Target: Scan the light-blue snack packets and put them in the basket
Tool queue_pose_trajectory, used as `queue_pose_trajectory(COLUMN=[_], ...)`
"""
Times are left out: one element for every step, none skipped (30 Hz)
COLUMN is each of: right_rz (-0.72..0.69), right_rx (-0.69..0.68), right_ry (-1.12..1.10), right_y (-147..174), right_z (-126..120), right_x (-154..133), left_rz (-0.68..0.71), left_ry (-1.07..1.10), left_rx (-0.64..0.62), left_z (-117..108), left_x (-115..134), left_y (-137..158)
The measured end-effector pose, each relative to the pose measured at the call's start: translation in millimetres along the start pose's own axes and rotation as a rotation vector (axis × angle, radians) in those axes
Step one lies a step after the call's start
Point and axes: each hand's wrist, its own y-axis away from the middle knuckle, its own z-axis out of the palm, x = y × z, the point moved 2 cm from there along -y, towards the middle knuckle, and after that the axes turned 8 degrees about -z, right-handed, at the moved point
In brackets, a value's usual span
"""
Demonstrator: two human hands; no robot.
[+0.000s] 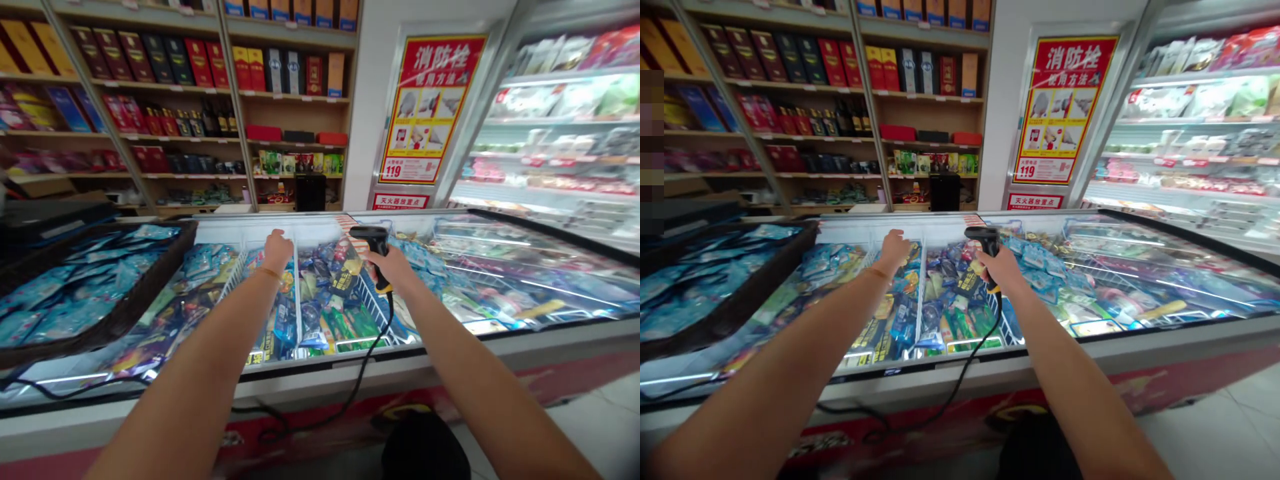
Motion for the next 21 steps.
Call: queue_pose_trajectory(right_rz=[-0.021, -0.043, -0.058, -0.067, -0.067, -0.061, -0.049, -0.039, -0.031, -0.026, -0.022, -0.016, -0.011, -0.007, 0.0, 0.007, 0.012, 0.014, 0.011, 0.006, -0.003], right_rx=[-0.033, -0.059, -0.077, -0.088, -0.098, -0.105, -0.103, -0.096, -0.095, -0.097, -0.103, -0.116, -0.134, -0.149, -0.155, -0.154, -0.148, -0.143, -0.141, -0.144, -0.148], right_ry=[-0.013, -0.027, -0.04, -0.051, -0.062, -0.071, -0.076, -0.081, -0.081, -0.077, -0.07, -0.061, -0.053, -0.045, -0.039, -0.033, -0.028, -0.02, -0.012, -0.004, 0.001], right_y=[-3, -6, -9, -11, -12, -12, -11, -9, -7, -4, -1, 1, 3, 5, 5, 5, 5, 5, 4, 4, 5], right_z=[14, 26, 38, 48, 57, 65, 71, 75, 78, 80, 81, 81, 80, 79, 78, 76, 75, 74, 74, 74, 74], right_x=[-1, -2, -2, -2, 0, 1, 4, 7, 10, 14, 18, 22, 26, 29, 32, 35, 36, 37, 38, 37, 37], left_rz=[-0.005, -0.017, -0.026, -0.044, -0.067, -0.09, -0.113, -0.13, -0.142, -0.153, -0.168, -0.18, -0.185, -0.19, -0.195, -0.198, -0.199, -0.203, -0.208, -0.209, -0.199], left_ry=[-0.066, -0.136, -0.247, -0.339, -0.411, -0.466, -0.494, -0.508, -0.512, -0.511, -0.506, -0.499, -0.49, -0.481, -0.47, -0.458, -0.445, -0.434, -0.428, -0.424, -0.411], left_rx=[0.031, 0.066, 0.109, 0.153, 0.192, 0.227, 0.255, 0.276, 0.293, 0.31, 0.326, 0.342, 0.356, 0.371, 0.384, 0.398, 0.411, 0.426, 0.437, 0.443, 0.44], left_z=[-21, -41, -60, -77, -92, -104, -114, -121, -127, -130, -132, -133, -133, -133, -133, -133, -134, -136, -138, -140, -141], left_x=[-11, -21, -31, -41, -51, -61, -70, -79, -87, -94, -100, -105, -109, -112, -113, -114, -114, -114, -112, -111, -108], left_y=[-10, -20, -27, -33, -38, -41, -43, -44, -44, -44, -43, -43, -42, -42, -42, -42, -42, -41, -40, -39, -38])
